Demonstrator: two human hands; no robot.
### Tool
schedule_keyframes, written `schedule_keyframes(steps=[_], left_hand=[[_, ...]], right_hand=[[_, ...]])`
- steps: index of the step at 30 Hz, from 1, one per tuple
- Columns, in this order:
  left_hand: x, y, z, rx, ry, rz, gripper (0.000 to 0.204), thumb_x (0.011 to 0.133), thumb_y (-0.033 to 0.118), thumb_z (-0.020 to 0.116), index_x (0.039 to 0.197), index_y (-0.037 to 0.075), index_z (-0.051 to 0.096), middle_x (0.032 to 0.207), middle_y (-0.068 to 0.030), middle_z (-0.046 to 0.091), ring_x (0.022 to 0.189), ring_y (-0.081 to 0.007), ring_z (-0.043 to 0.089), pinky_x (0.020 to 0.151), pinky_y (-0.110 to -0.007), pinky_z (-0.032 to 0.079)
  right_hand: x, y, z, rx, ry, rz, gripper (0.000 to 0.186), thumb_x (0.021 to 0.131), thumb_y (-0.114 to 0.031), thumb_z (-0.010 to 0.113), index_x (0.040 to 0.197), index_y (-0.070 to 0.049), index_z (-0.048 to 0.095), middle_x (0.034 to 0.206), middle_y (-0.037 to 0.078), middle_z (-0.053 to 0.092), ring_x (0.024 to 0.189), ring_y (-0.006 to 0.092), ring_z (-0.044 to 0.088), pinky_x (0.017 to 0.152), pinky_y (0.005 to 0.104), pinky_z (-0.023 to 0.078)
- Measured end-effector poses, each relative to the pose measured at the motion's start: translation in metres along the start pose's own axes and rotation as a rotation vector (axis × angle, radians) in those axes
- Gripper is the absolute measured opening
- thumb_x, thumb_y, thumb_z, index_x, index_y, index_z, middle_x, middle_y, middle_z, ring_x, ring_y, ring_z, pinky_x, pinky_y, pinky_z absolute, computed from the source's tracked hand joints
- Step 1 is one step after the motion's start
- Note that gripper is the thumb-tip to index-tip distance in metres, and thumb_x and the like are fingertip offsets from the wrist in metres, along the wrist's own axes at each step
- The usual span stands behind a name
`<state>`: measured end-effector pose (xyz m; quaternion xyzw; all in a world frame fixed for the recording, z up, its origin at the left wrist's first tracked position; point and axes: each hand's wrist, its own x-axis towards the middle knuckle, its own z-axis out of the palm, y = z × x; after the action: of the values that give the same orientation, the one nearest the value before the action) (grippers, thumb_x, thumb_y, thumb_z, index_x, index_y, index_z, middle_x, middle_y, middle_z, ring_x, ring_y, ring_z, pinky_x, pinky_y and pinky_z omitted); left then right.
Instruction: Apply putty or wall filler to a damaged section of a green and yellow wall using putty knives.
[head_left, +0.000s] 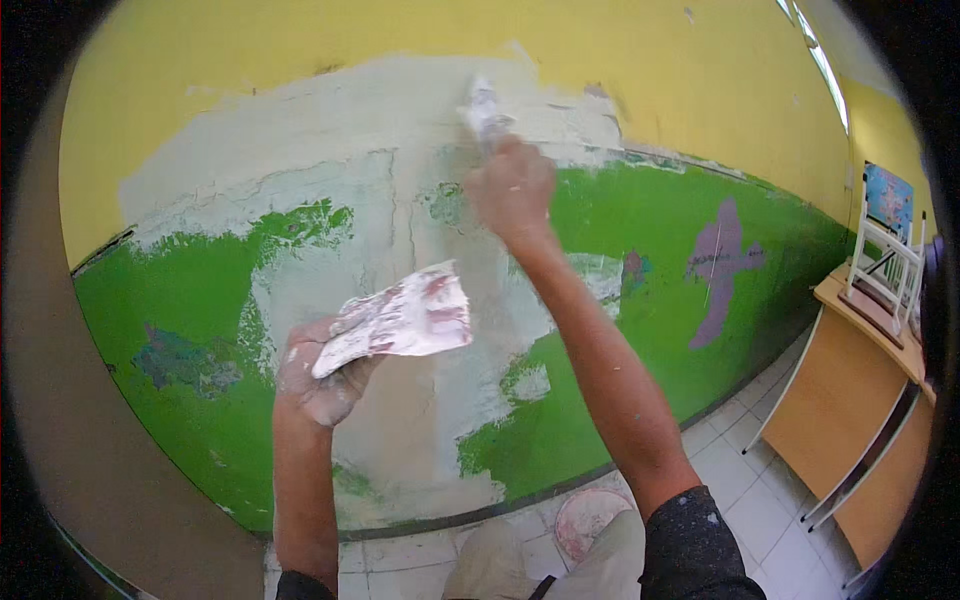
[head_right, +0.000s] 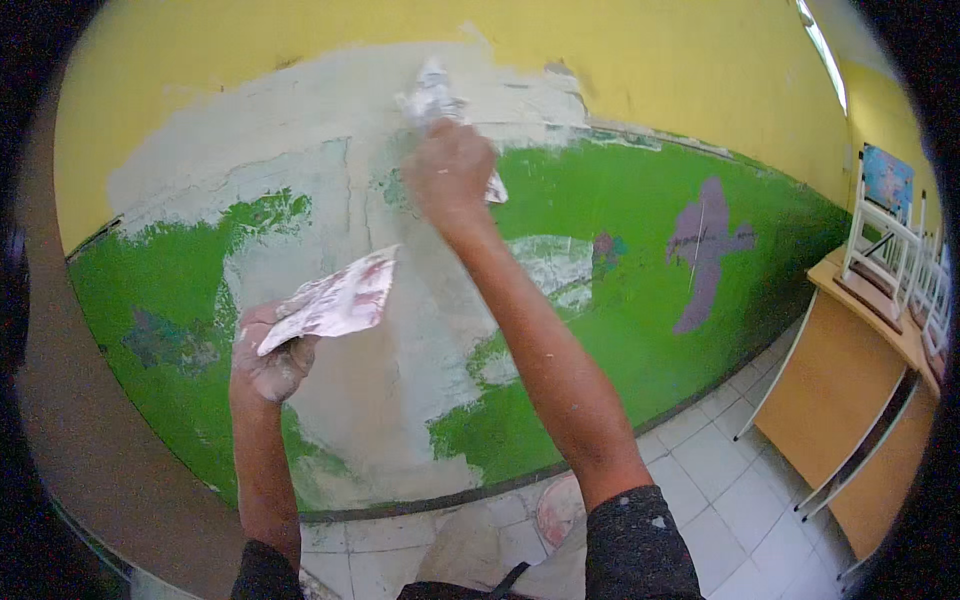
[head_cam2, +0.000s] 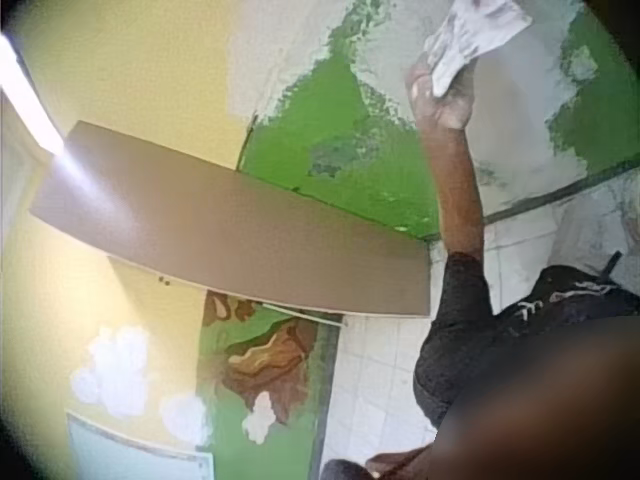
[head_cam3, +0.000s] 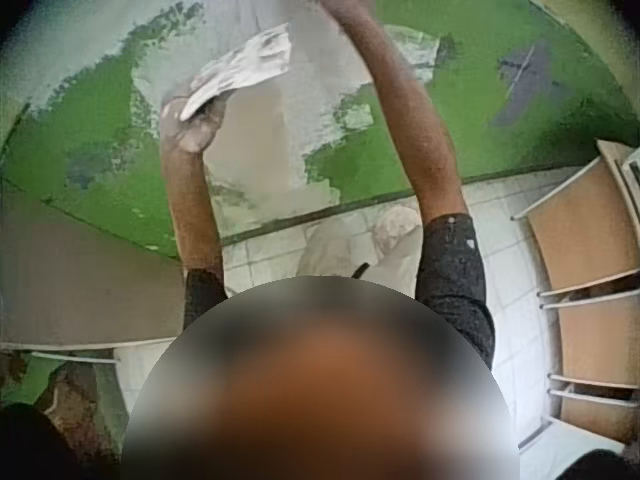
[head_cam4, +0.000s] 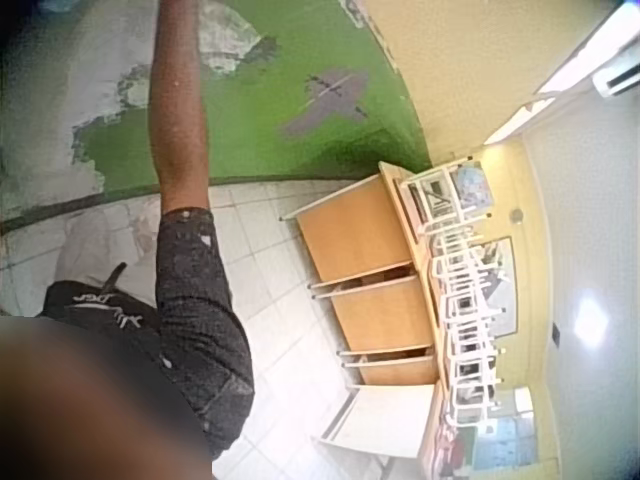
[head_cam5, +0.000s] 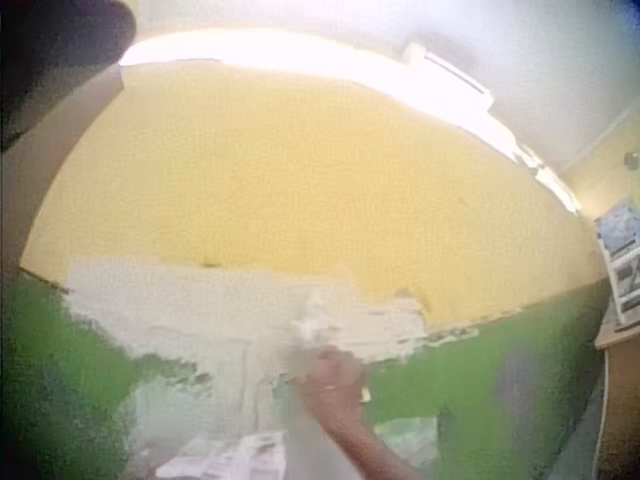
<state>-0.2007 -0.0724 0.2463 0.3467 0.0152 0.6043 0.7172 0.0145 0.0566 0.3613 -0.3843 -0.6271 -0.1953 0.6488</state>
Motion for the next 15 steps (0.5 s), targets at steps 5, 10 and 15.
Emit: schedule_keyframes(steps=[5,10,15], left_hand=[[-0.004,-0.003,-0.001,0.064,0.132,0.059,0.035,0.092,0.008,0.036,0.110,-0.019,0.047,0.106,-0.0289,0.059,0.092,-0.0353,0.065,0.082,-0.041,0.058],[-0.017,-0.013,-0.009,0.088,0.175,0.039,0.033,0.090,0.007,0.042,0.111,-0.018,0.049,0.107,-0.0273,0.060,0.095,-0.0326,0.065,0.081,-0.040,0.058],[0.002,-0.026,-0.006,0.122,0.240,-0.055,0.032,0.091,0.007,0.042,0.111,-0.016,0.050,0.108,-0.0259,0.060,0.096,-0.0301,0.064,0.085,-0.038,0.057]], right_hand=[[-0.023,-0.021,0.004,0.028,-0.108,-0.187,0.020,0.066,-0.009,0.057,0.082,-0.002,0.066,0.066,0.021,0.063,0.062,0.0385,0.063,0.063,0.0470,0.052],[-0.002,0.028,-0.045,0.062,-0.143,-0.331,0.045,0.069,0.003,0.050,0.110,-0.009,0.065,0.085,0.018,0.067,0.074,0.0339,0.066,0.070,0.0432,0.054],[0.074,0.149,-0.070,-0.171,0.146,-0.727,0.059,0.069,0.011,0.048,0.123,-0.011,0.059,0.120,0.015,0.059,0.114,0.0315,0.054,0.097,0.0398,0.045]])
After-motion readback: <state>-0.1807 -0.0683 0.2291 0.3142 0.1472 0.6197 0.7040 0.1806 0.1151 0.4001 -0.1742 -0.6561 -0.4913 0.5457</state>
